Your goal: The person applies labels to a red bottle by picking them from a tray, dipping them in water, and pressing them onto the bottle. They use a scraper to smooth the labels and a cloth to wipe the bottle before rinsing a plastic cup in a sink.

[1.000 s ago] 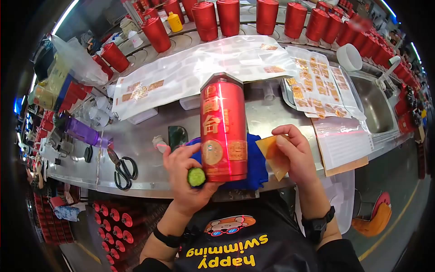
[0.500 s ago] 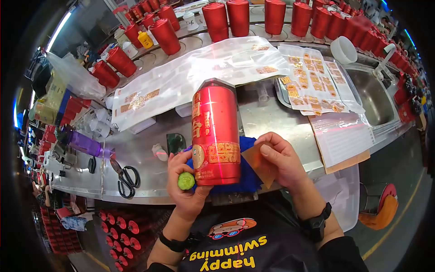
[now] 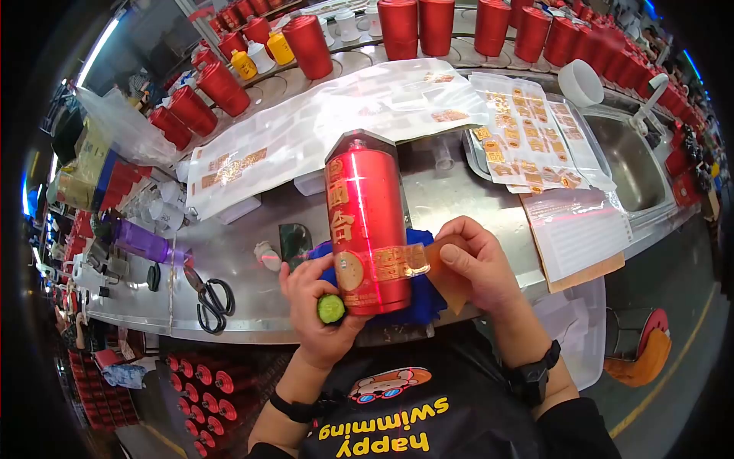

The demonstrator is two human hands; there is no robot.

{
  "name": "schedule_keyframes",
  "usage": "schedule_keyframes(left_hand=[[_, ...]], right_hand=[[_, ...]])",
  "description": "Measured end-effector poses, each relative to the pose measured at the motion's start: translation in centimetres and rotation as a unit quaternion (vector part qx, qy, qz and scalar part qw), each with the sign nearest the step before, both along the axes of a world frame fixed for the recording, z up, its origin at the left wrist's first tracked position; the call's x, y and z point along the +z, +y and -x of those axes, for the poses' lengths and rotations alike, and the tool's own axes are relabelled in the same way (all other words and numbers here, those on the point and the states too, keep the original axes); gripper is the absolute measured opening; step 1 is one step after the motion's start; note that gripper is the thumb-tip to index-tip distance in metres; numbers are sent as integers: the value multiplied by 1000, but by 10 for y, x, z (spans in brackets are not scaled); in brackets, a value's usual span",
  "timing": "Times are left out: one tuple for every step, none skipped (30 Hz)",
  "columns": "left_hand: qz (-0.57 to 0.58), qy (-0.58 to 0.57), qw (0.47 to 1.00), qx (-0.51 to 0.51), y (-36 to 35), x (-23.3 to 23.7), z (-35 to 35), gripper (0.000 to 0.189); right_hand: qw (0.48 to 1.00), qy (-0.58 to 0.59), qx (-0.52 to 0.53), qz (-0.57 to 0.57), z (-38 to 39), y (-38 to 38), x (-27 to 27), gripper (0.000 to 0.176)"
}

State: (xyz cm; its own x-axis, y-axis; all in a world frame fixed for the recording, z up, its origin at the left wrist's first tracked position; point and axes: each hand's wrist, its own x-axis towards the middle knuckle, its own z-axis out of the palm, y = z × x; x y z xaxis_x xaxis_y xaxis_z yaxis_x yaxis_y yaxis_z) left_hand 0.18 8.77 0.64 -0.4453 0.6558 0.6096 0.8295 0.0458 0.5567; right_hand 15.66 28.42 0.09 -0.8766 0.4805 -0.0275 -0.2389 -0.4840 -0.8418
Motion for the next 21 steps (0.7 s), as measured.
schedule_keyframes(left_hand=[[12,17,1000,5,-1,1,-1,48],[24,35,999,12,-1,3,-1,48],[32,45,998,11,-2,4,-1,48],[40,54,998,9,-1,5,-2,48],[48,64,997,6,-1,7,-2,48],[52,72,996,4,0,9,-1,49],[58,79,995,2,0,11,-1,49],[64,86,994,-1,-1,13,-1,49],[59,74,995,-12,-3,14,0,48],[54,61,996,-24,-5,16,1,47],[48,50,997,-36,-7,18,4,46],[42,43,998,-36,-10,21,5,44],[34,36,998,-35,-11,24,7,43],[26,29,999,-34,-12,26,7,41],[21,29,999,-33,-12,28,7,39],[16,28,999,-32,-11,30,7,37],[11,27,999,-30,-11,30,7,36],[10,26,999,-27,-11,29,6,35],[9,26,999,-23,-10,28,5,34],[8,27,999,-18,-10,27,4,34],[6,18,1000,-16,-10,26,4,34]], right_hand=[[1000,-1,2,-3,-1,1,0,21],[1000,-1,4,-6,-2,2,1,21],[1000,-1,6,-9,-3,3,2,21],[1000,-7,5,-24,-4,4,3,21],[999,-13,4,-40,-6,4,4,22],[998,-18,3,-55,-6,4,5,22],[998,-17,4,-58,-6,4,6,22],[998,-15,4,-60,-7,5,8,22],[998,-14,4,-63,-7,5,10,23],[997,-21,5,-73,-8,5,12,23],[996,-27,5,-83,-9,6,14,23],[995,-34,6,-91,-10,5,16,23],[994,-29,10,-102,-10,6,17,24],[993,-24,14,-112,-11,6,19,25],[992,-19,18,-122,-11,6,19,26],[989,-24,22,-143,-12,7,19,28],[986,-30,26,-163,-12,7,19,30],[982,-35,28,-184,-13,8,20,32],[979,-34,28,-201,-13,7,21,31],[975,-31,28,-219,-12,5,22,31],[971,-29,29,-236,-11,4,24,30]])
